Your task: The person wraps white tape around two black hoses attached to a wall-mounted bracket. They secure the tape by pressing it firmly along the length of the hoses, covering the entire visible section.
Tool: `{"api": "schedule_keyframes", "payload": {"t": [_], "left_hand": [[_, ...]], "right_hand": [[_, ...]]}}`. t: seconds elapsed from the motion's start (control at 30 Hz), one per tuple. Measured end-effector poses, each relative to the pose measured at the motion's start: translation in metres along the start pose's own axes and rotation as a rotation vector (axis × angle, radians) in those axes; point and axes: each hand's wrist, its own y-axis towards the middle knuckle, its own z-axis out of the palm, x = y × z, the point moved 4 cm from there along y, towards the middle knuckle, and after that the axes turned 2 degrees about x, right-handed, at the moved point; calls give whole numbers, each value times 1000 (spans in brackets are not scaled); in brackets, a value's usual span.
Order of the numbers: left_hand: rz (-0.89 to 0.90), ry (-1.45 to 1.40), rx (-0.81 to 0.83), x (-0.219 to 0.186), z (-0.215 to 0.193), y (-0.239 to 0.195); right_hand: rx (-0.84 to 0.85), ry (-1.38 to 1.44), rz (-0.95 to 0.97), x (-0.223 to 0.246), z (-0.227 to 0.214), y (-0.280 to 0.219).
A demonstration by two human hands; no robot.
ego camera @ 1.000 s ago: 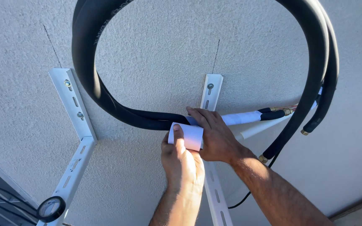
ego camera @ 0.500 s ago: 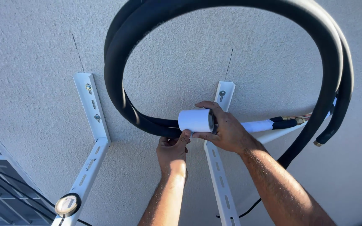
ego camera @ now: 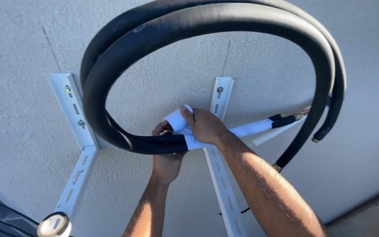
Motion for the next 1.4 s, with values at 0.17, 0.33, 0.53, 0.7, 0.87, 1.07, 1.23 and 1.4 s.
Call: {"api": "schedule_keyframes", "payload": {"t": [0.17,0.33,0.53,0.7,0.87,1.07,1.23,1.4], "left_hand": [[160,103,-110,13,-15,14],[302,23,70,15,-7,27],[390,-53,-14,11,-3,27],[363,-347,-87,19,-12,24],[211,-454,-40,28,0,-6],[-122,-616,-337,-23,32,-35],[-128,-614,-352,-33,29,-52],[13,-660,-373,-57,54,-52]], "right_hand": [[131,-26,125,5,4,-9],[146,10,146,2,1,-16],[-67,-128,-102,13,-19,-69],[-264,-183,-597,8,-14,-75],[-389,-224,-526,0,-13,-52],[-307,-379,-226,-5,3,-35],[-383,-391,-261,4,-6,-32],[-298,-341,-252,7,-17,-56]]}}
